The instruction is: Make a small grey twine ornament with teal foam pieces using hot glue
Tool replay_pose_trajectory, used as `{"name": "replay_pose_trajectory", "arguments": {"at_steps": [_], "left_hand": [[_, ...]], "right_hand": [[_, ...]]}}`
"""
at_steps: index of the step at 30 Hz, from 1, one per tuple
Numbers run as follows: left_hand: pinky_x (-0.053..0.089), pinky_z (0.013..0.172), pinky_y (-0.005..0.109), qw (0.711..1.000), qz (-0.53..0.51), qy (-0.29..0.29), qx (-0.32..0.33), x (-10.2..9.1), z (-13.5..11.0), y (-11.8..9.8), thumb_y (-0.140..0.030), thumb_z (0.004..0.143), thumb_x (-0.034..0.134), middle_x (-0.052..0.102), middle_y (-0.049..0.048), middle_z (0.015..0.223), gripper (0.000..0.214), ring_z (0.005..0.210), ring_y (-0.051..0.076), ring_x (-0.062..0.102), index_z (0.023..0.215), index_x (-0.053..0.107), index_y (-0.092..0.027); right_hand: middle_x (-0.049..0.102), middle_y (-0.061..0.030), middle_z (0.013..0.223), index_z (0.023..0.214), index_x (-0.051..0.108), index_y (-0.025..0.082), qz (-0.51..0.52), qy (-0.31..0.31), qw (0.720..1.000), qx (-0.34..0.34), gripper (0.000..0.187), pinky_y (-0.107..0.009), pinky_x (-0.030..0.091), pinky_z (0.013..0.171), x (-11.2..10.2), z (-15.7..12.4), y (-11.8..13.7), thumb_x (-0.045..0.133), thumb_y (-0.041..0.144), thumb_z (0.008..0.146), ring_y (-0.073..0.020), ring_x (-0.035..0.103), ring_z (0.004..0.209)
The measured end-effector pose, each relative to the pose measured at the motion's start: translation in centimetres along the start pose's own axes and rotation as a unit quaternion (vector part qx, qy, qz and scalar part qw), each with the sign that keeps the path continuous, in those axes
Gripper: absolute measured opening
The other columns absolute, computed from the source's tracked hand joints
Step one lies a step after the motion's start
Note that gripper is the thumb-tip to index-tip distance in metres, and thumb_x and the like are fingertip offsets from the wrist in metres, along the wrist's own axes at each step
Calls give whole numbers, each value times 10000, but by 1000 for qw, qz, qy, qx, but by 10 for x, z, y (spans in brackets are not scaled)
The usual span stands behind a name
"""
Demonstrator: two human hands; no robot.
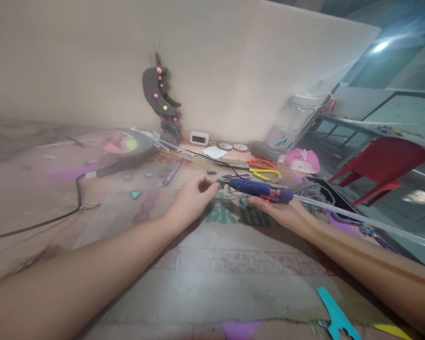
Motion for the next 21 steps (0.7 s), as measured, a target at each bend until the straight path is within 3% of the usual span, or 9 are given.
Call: {"name": "replay_pose_trajectory", "arguments": {"at_steps": [10, 21], "left_hand": [[413, 705, 285, 1000, -6, -1, 1, 0, 0, 0, -348, 838, 599, 623, -8, 731, 191, 709, 155, 565, 718, 579, -200], [403, 696, 291, 1000, 1, -2, -5, 0, 0, -3, -346, 826, 599, 603, -8, 702, 195, 700, 161, 549, 698, 573, -202]], "right_hand": [[778, -63, 953, 1019, 758, 239, -2, -7, 1000, 2, 288, -454, 604, 888, 1, 1, 2, 655, 464, 871, -294, 732, 945], [767, -92, 1094, 1074, 726, 207, 3, -18, 1000, -9, 365, -502, 563, 978, 0, 2, 7, 680, 486, 844, -314, 712, 1047]]}}
Point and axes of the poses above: each hand's wrist, its own z-axis towards the middle knuckle, its own x-axis out of the palm, y = z × x, the point moved 4 cm from there along z, towards the middle knuckle
